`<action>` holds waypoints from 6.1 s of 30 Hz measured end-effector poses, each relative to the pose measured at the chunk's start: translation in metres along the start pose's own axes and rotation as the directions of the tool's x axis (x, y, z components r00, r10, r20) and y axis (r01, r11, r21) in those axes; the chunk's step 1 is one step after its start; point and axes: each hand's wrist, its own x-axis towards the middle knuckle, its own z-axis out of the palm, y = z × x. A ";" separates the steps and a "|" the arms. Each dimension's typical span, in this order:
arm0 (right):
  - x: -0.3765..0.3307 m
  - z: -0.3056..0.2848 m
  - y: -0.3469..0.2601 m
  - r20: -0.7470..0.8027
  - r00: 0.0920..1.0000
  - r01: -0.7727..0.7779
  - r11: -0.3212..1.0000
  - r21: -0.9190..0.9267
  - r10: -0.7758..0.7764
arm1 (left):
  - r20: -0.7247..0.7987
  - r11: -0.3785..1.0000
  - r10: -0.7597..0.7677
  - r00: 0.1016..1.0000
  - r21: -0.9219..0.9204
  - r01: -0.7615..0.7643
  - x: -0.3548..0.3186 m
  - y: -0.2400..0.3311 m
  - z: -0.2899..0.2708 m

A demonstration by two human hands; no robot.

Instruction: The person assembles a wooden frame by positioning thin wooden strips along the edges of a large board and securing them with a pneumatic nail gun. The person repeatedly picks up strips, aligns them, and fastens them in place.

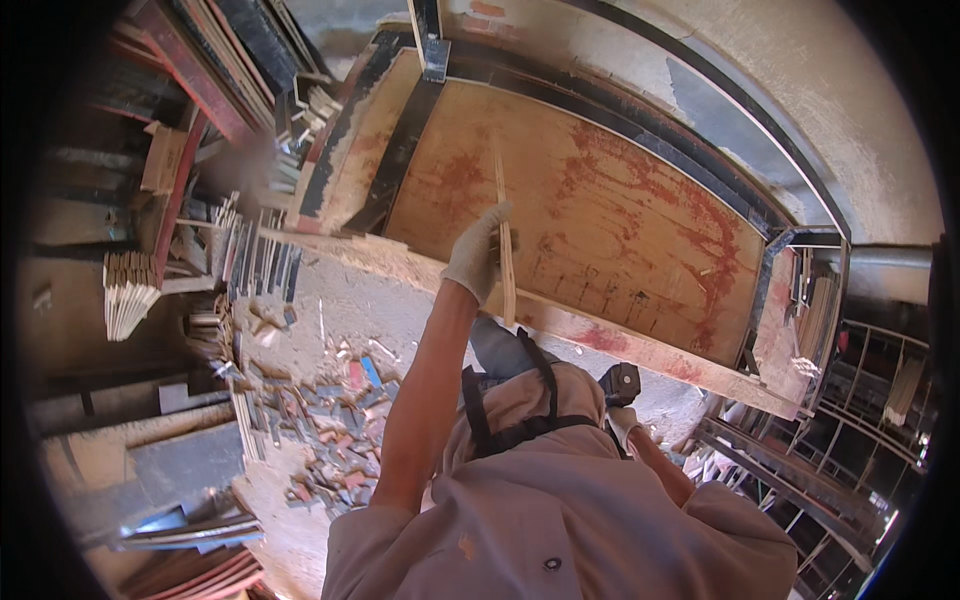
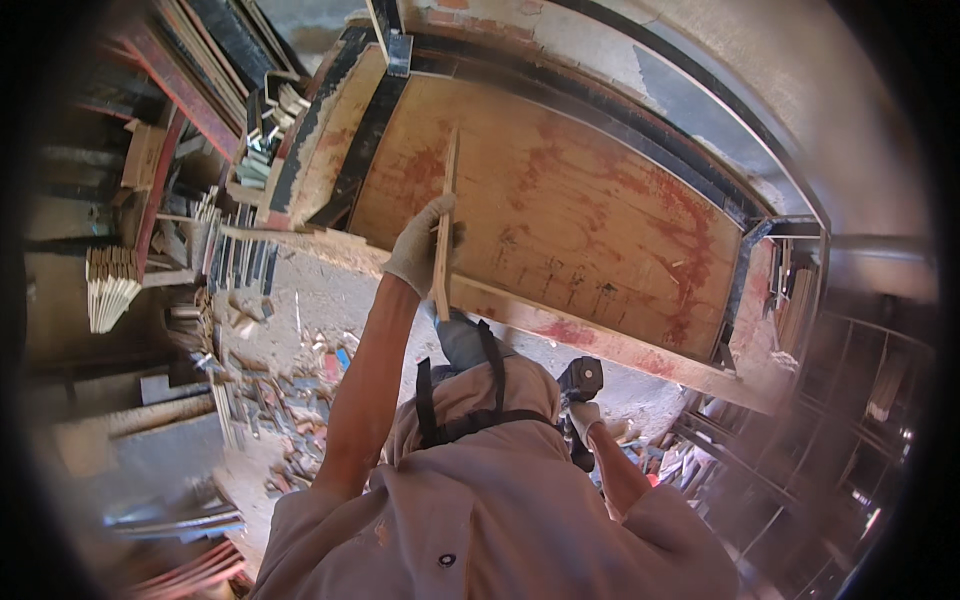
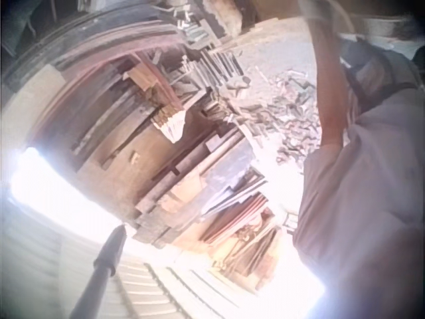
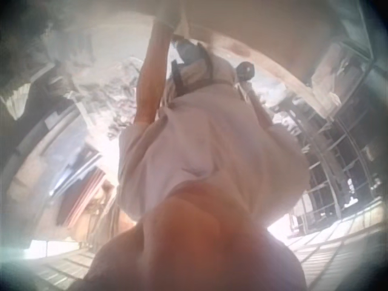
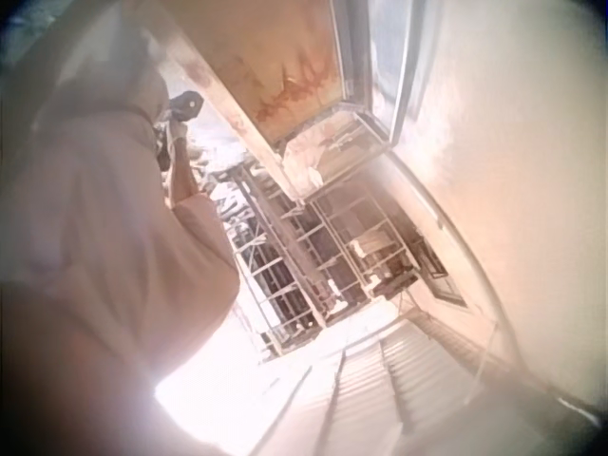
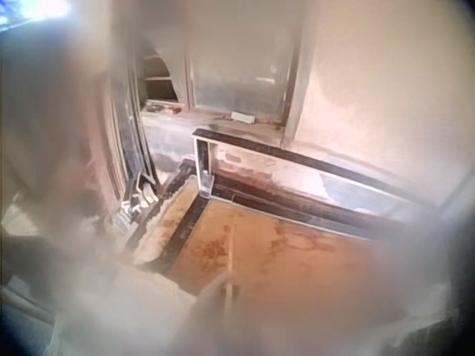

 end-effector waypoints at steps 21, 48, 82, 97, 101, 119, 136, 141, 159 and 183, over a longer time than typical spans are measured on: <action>-0.186 0.328 -0.088 -0.178 0.984 0.148 0.718 0.681 -0.034 | 0.551 0.084 0.659 0.512 0.623 -0.777 0.155 0.346 -0.020; -0.412 0.260 -0.481 -0.346 0.934 0.304 0.720 0.624 -0.095 | 0.913 0.750 -0.057 0.403 0.306 -0.587 0.403 0.526 0.040; -0.375 0.209 -0.813 0.058 0.743 0.634 0.730 0.254 -0.666 | 0.931 0.662 0.030 0.363 0.254 -0.706 0.387 0.509 0.040; -0.389 0.203 -0.824 0.067 0.791 0.583 0.783 0.217 -0.608 | 0.937 0.838 -0.146 0.316 0.287 -0.463 0.374 0.520 0.033; -0.385 0.201 -0.818 0.047 0.783 0.597 0.770 0.225 -0.621 | 0.942 0.647 0.024 0.336 0.241 -0.724 0.347 0.524 0.040; -0.389 0.200 -0.830 -0.049 0.860 0.508 0.840 0.193 -0.509 | 0.905 0.565 0.139 0.402 0.261 -0.783 0.336 0.520 0.047; -0.362 0.181 -0.814 0.179 0.709 0.696 0.718 -0.025 -0.682 | 0.907 0.516 0.121 0.404 0.290 -0.806 0.346 0.521 0.046; -0.367 0.189 -0.817 0.125 0.756 0.653 0.753 -0.077 -0.643 | 0.906 0.528 0.106 0.410 0.298 -0.795 0.341 0.525 0.045; -0.378 0.190 -0.831 0.127 0.892 0.451 0.870 -0.201 -0.433 | 0.895 0.724 0.099 0.435 0.235 -0.649 0.351 0.521 0.036; -0.384 0.239 -0.816 -0.020 0.739 0.646 0.717 -0.264 -0.673 | -0.310 0.316 0.631 0.711 0.940 0.130 0.350 0.478 -0.316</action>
